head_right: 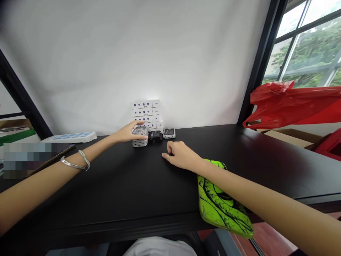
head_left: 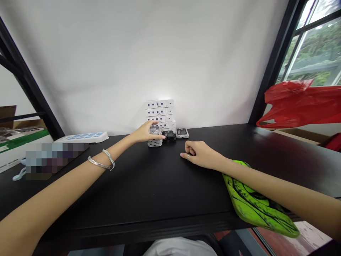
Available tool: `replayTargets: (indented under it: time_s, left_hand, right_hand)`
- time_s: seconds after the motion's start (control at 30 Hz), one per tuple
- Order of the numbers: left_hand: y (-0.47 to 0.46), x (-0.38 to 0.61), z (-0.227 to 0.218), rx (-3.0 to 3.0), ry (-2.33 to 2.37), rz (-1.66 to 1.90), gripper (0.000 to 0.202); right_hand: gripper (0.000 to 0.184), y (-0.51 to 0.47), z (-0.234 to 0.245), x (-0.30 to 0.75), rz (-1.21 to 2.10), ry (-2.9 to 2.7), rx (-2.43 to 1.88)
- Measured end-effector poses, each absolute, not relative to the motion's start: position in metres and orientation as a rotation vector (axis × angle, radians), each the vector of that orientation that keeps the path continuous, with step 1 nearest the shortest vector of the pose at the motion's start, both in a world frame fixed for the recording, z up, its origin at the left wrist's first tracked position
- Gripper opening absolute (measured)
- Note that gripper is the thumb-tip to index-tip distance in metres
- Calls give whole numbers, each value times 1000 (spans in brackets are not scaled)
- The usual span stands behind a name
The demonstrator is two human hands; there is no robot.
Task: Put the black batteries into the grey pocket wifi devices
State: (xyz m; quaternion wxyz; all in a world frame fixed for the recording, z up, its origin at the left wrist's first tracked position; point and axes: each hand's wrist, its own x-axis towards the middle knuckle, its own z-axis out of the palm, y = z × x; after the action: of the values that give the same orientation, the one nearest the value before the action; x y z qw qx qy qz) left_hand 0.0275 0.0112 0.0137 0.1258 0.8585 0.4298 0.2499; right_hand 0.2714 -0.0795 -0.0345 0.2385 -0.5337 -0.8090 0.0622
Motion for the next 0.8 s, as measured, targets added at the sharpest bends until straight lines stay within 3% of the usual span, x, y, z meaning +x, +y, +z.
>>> replayTargets:
  time_s: [0.23, 0.6, 0.7, 0.8]
  left_hand:
    - [23, 25, 9, 2502, 1248, 714, 83]
    - [32, 17, 21, 2435, 1225, 521, 89]
    - [33, 17, 24, 2415, 1256, 508, 98]
    - [24, 18, 24, 2433, 1259, 589, 100]
  right_hand:
    - [27, -74, -37, 270, 79, -2136, -1662]
    - [20, -36, 3, 283, 194, -2303, -1479]
    - [25, -16, 8, 280, 148, -2385, -1398]
    - [43, 3, 11, 276, 86, -2468, -1289]
